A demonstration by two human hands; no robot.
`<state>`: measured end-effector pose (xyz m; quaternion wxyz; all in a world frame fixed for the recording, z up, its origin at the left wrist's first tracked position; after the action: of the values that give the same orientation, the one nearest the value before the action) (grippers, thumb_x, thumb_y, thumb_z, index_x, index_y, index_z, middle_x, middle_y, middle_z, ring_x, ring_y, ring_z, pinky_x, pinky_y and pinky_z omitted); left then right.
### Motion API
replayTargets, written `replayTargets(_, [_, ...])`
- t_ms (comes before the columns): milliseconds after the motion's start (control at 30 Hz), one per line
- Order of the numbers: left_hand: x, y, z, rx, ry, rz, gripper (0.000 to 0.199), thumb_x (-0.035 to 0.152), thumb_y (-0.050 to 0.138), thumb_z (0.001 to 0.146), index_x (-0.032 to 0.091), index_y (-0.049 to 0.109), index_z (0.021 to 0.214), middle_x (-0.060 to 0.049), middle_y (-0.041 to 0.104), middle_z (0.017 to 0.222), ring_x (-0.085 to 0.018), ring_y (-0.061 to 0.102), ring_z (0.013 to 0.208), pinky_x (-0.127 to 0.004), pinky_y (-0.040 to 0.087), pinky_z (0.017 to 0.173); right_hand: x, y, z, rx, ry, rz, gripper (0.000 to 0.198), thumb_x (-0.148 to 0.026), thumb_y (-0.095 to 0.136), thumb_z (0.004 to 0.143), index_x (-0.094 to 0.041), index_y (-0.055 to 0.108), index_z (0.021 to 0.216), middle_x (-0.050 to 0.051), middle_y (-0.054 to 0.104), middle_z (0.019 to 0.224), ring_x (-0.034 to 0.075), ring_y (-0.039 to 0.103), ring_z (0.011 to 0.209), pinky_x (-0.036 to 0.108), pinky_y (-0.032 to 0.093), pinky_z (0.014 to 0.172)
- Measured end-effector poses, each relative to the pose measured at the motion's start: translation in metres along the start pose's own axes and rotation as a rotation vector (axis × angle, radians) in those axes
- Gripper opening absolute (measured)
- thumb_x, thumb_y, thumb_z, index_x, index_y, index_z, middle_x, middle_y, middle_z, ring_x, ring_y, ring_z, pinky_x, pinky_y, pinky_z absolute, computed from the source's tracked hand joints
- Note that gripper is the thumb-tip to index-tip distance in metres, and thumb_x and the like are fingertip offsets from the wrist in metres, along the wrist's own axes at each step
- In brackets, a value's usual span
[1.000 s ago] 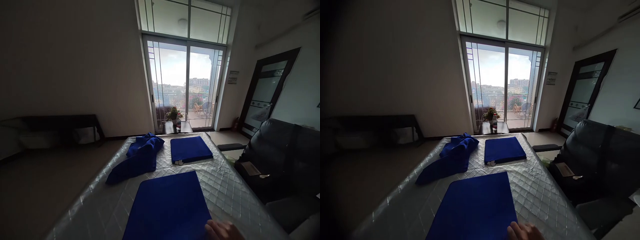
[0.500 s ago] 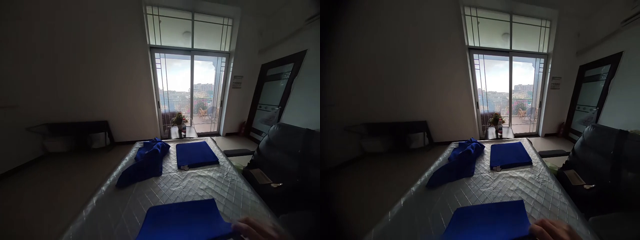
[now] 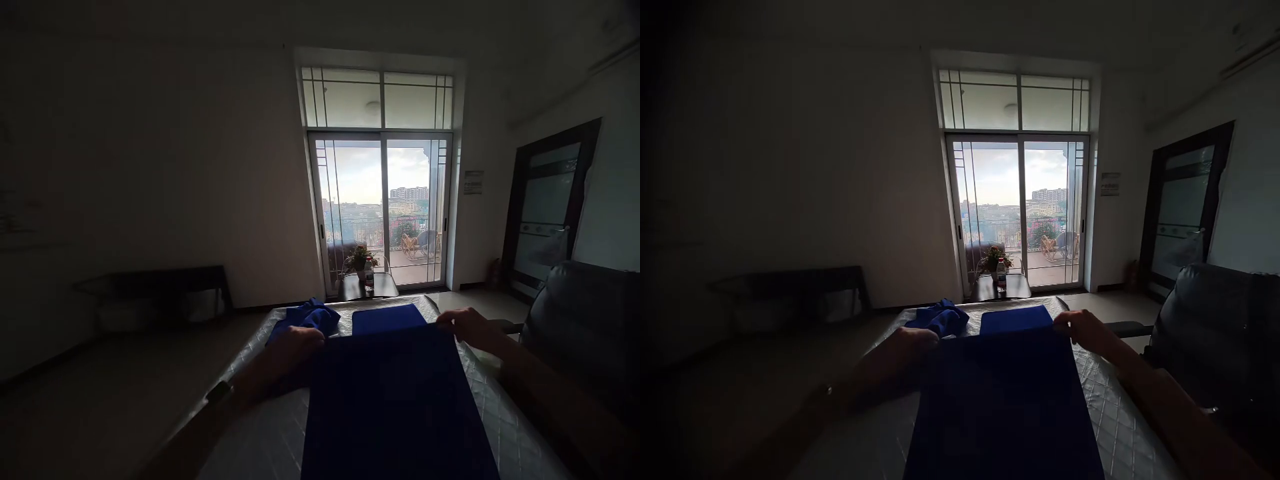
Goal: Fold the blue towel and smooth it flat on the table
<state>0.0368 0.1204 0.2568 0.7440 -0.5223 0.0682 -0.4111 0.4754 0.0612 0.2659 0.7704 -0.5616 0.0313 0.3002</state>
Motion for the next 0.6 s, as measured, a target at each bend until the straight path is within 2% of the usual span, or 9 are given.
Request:
replayTargets(67, [-0.01,0.001,0.054,0.059,-0.103,0.022,0.029,0.041,0.055,0.096,0.026,0.077,0.083,0.002,0.079,0.079,-0.018,0.073,0.072,-0.025,0.053,0.067,0.019,-0.009,0.046,0.085,0.038,-0.057,0.031,-0.037,0.053,0.1,-0.019,0.078,0.097,0.003,0.077,0.081,0.013,0.065,0.062,0.025,0.05,0.063])
replayTargets(133, [-0.02,0.002,0.096,0.159,-0.183,0.052,0.026,0.039,0.054,0.096,0.025,0.076,0.092,-0.001,0.081,0.09,-0.021,0.075,0.084,-0.028,0.053,0.076,0.036,-0.019,0.085,0.164,0.066,-0.08,0.031,-0.037,0.053,0.1,-0.019,0.077,0.099,0.003,0.078,0.082,0.016,0.067,0.069,0.026,0.051,0.068])
replayTargets(200, [-0.028,0.008,0.125,0.252,-0.218,0.077,0.029,0.038,0.049,0.1,0.023,0.074,0.103,-0.005,0.081,0.103,-0.023,0.075,0.094,-0.03,0.053,0.083,0.052,-0.024,0.116,0.228,0.086,-0.092,0.029,-0.038,0.054,0.099,-0.019,0.077,0.105,0.005,0.079,0.089,0.019,0.07,0.082,0.027,0.052,0.075])
replayTargets(267, [-0.036,0.023,0.141,0.307,-0.245,0.096,0.033,0.036,0.043,0.103,0.022,0.071,0.111,-0.009,0.079,0.11,-0.025,0.074,0.101,-0.033,0.052,0.087,0.07,-0.021,0.136,0.278,0.111,-0.103,0.028,-0.036,0.055,0.099,-0.02,0.076,0.109,0.006,0.08,0.097,0.021,0.071,0.093,0.028,0.052,0.083])
replayTargets(333, [-0.044,0.051,0.147,0.311,-0.265,0.105,0.034,0.031,0.038,0.105,0.023,0.07,0.113,-0.009,0.078,0.11,-0.025,0.074,0.101,-0.034,0.052,0.088,0.09,-0.006,0.144,0.313,0.137,-0.109,0.028,-0.032,0.053,0.099,-0.021,0.075,0.111,0.007,0.079,0.106,0.022,0.071,0.101,0.03,0.051,0.09])
replayTargets(400, [-0.05,0.091,0.141,0.279,-0.276,0.105,0.036,0.027,0.034,0.105,0.024,0.069,0.11,-0.008,0.079,0.109,-0.023,0.075,0.099,-0.033,0.053,0.087,0.111,0.021,0.138,0.33,0.167,-0.109,0.028,-0.028,0.05,0.099,-0.022,0.075,0.111,0.008,0.078,0.112,0.022,0.07,0.105,0.031,0.051,0.093])
replayTargets(533, [-0.057,0.187,0.1,0.162,-0.303,0.111,0.03,0.027,0.039,0.103,0.027,0.068,0.098,-0.006,0.079,0.101,-0.021,0.077,0.093,-0.029,0.055,0.078,0.151,0.101,0.096,0.295,0.262,-0.084,0.026,-0.023,0.05,0.094,-0.022,0.076,0.1,0.009,0.079,0.106,0.023,0.073,0.099,0.032,0.054,0.086])
replayTargets(600, [-0.059,0.228,0.076,0.111,-0.328,0.142,0.028,0.025,0.04,0.101,0.03,0.067,0.094,-0.005,0.079,0.101,-0.022,0.077,0.094,-0.03,0.055,0.074,0.167,0.141,0.068,0.264,0.312,-0.068,0.025,-0.022,0.051,0.091,-0.023,0.076,0.093,0.007,0.079,0.101,0.023,0.074,0.094,0.032,0.055,0.082])
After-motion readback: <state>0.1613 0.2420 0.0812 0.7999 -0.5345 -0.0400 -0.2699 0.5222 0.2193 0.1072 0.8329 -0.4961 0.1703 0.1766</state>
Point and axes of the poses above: each hand's wrist, its own z-axis towards the middle knuckle, its own y-axis out of the palm, x = y × z, the point moved 3 cm from there along z, towards the middle knuckle
